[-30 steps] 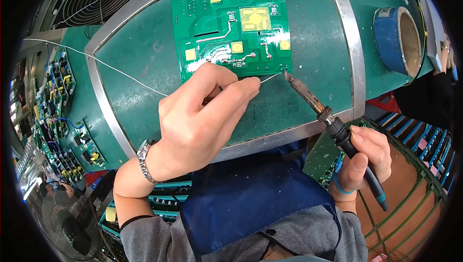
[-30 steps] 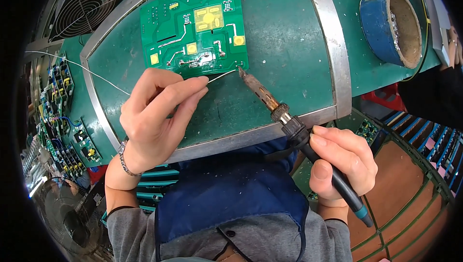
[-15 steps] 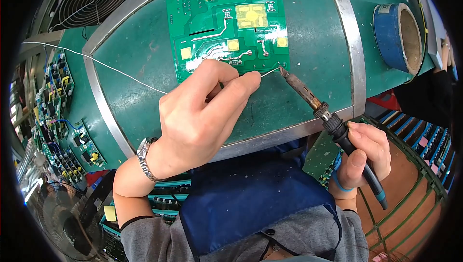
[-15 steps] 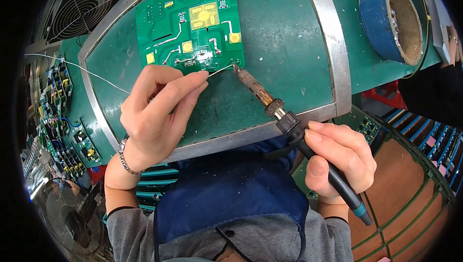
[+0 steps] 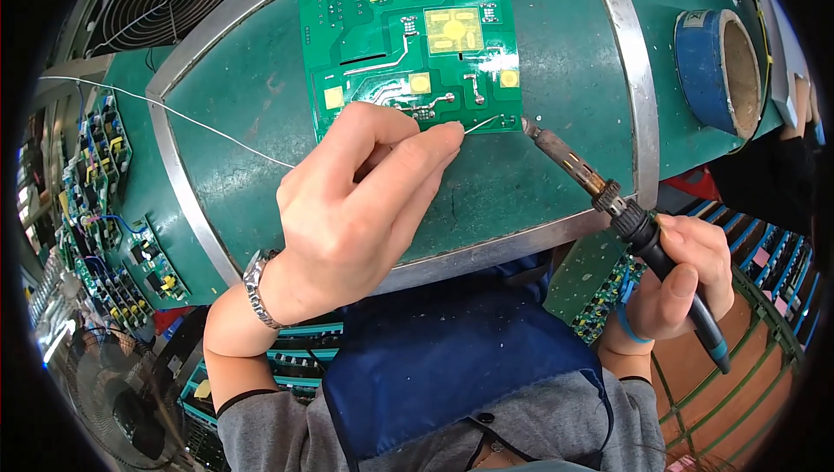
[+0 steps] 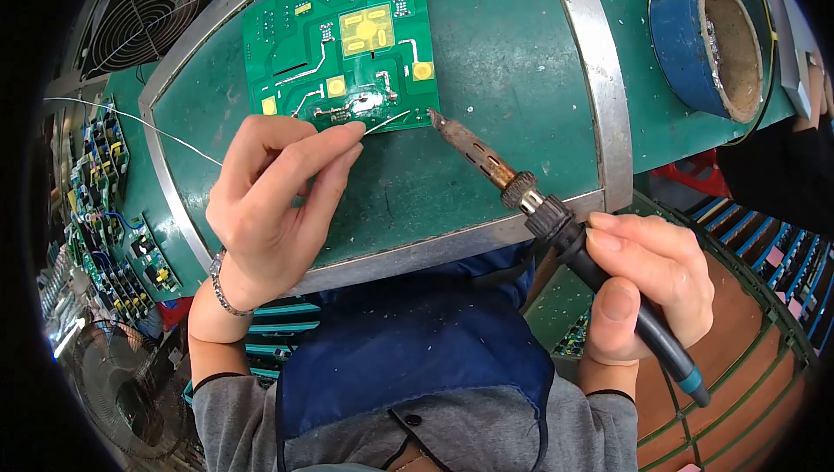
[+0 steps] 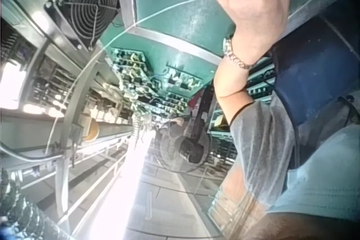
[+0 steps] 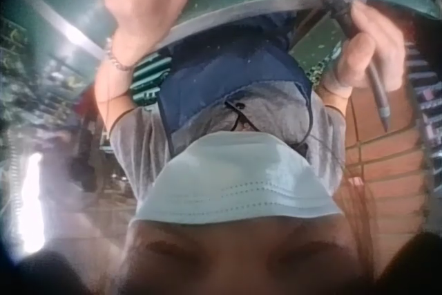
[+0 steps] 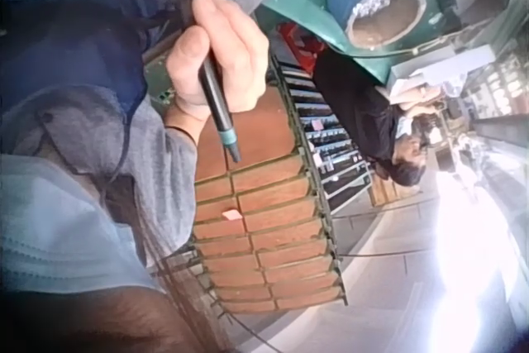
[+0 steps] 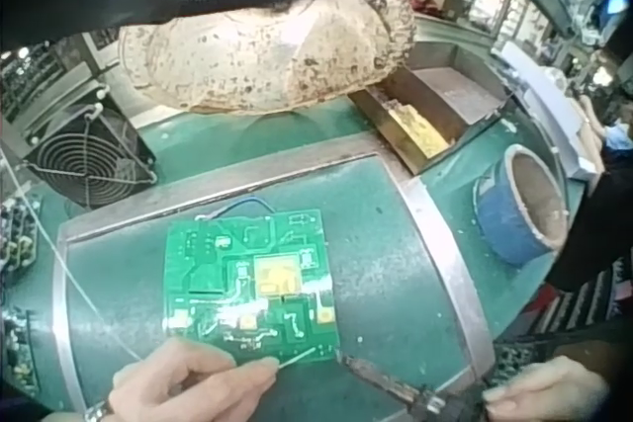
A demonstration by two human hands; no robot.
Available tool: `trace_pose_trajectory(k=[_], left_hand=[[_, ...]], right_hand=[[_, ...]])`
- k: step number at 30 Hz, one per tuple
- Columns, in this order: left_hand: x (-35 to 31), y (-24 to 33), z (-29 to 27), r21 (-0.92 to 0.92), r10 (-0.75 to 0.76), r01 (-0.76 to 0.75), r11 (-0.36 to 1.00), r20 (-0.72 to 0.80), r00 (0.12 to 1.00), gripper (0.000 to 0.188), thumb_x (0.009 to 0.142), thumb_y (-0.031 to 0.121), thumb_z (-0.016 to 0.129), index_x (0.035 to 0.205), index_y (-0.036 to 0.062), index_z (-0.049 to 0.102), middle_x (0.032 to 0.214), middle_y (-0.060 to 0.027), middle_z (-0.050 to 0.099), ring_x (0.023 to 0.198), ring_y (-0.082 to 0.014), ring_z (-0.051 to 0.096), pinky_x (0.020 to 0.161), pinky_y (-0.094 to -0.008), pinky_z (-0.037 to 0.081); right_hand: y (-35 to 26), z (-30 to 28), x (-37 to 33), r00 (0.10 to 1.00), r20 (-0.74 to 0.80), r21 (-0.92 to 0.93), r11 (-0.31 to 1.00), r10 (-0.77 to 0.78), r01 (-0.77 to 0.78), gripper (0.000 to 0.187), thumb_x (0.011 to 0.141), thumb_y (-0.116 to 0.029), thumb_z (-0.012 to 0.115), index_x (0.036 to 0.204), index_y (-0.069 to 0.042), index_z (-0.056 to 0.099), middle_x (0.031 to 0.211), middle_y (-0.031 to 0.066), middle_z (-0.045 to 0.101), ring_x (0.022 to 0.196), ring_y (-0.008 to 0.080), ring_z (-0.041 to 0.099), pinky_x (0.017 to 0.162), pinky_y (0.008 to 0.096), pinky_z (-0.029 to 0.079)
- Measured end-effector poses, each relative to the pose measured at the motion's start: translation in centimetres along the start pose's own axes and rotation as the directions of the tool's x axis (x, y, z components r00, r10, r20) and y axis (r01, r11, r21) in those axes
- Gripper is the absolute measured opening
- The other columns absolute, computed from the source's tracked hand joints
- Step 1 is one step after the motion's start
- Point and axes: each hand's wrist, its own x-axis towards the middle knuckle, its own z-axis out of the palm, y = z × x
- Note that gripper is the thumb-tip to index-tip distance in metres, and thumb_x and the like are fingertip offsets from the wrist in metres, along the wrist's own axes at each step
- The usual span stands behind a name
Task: The person solders components onto circuit boards using a soldering iron and solder wire, flipping the boards to solder different points before placing the completed boards onto a conveyor belt.
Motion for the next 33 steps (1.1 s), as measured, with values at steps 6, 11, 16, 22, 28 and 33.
trace_pose_trajectory(k=[6,11,16,22,28,33], left_hand=[[0.0,-0.2,0.2,-0.032,0.031,-0.031,0.999,0.001,1.000,0.027,0.074,-0.006,0.076,0.098,0.0050,0.073,0.081,-0.0050,0.053,0.061,-0.0128,0.054,0.051,-0.0252,0.043],[0.0,-0.3,0.5,-0.035,0.043,-0.043,0.998,-0.008,0.999,0.028,0.073,-0.006,0.076,0.099,0.0049,0.073,0.081,-0.0052,0.054,0.062,-0.0132,0.055,0.051,-0.0256,0.043],[0.0,-0.5,0.6,-0.032,0.060,-0.060,0.998,-0.015,0.998,0.029,0.072,-0.006,0.077,0.099,0.0047,0.073,0.081,-0.0055,0.054,0.062,-0.0132,0.055,0.051,-0.0254,0.043],[0.0,-0.2,0.2,-0.012,0.048,-0.048,0.999,-0.004,0.999,0.029,0.072,-0.006,0.076,0.099,0.0047,0.073,0.082,-0.0054,0.053,0.062,-0.0130,0.054,0.052,-0.0249,0.043],[-0.1,0.0,0.2,-0.020,0.042,-0.042,0.999,0.005,0.999,0.028,0.073,-0.006,0.076,0.099,0.0044,0.073,0.082,-0.0051,0.053,0.062,-0.0124,0.054,0.051,-0.0251,0.043],[-0.3,-0.2,0.3,-0.014,0.076,-0.075,0.997,0.008,0.997,0.029,0.072,-0.006,0.076,0.099,0.0040,0.073,0.081,-0.0053,0.053,0.062,-0.0129,0.054,0.051,-0.0253,0.043]], right_hand=[[0.1,0.1,1.0,0.997,0.075,0.018,1.000,-0.015,0.014,0.032,0.088,-0.034,0.065,0.084,-0.002,0.070,0.081,0.0157,0.070,0.069,0.0211,0.064,0.062,0.0290,0.051],[0.0,0.4,1.3,0.995,0.094,0.013,1.000,-0.022,0.021,0.030,0.087,-0.032,0.067,0.083,-0.002,0.071,0.081,0.0162,0.070,0.069,0.0211,0.065,0.062,0.0282,0.052],[-0.1,0.5,1.3,0.996,0.088,0.028,0.999,-0.022,0.019,0.031,0.087,-0.032,0.067,0.083,-0.002,0.071,0.081,0.0164,0.070,0.069,0.0210,0.066,0.061,0.0277,0.052],[0.1,0.0,1.0,0.997,0.068,0.011,0.999,-0.047,0.047,0.034,0.089,-0.035,0.066,0.084,-0.001,0.069,0.080,0.0163,0.069,0.068,0.0208,0.065,0.059,0.0280,0.051],[0.0,-0.4,0.4,0.998,0.046,0.014,0.999,-0.031,0.031,0.036,0.090,-0.037,0.064,0.083,-0.002,0.068,0.078,0.0164,0.069,0.067,0.0205,0.065,0.058,0.0279,0.051],[0.1,0.1,0.4,0.997,0.079,0.028,0.999,-0.027,0.025,0.034,0.088,-0.035,0.065,0.083,-0.002,0.070,0.079,0.0159,0.070,0.067,0.0205,0.065,0.060,0.0282,0.052]])
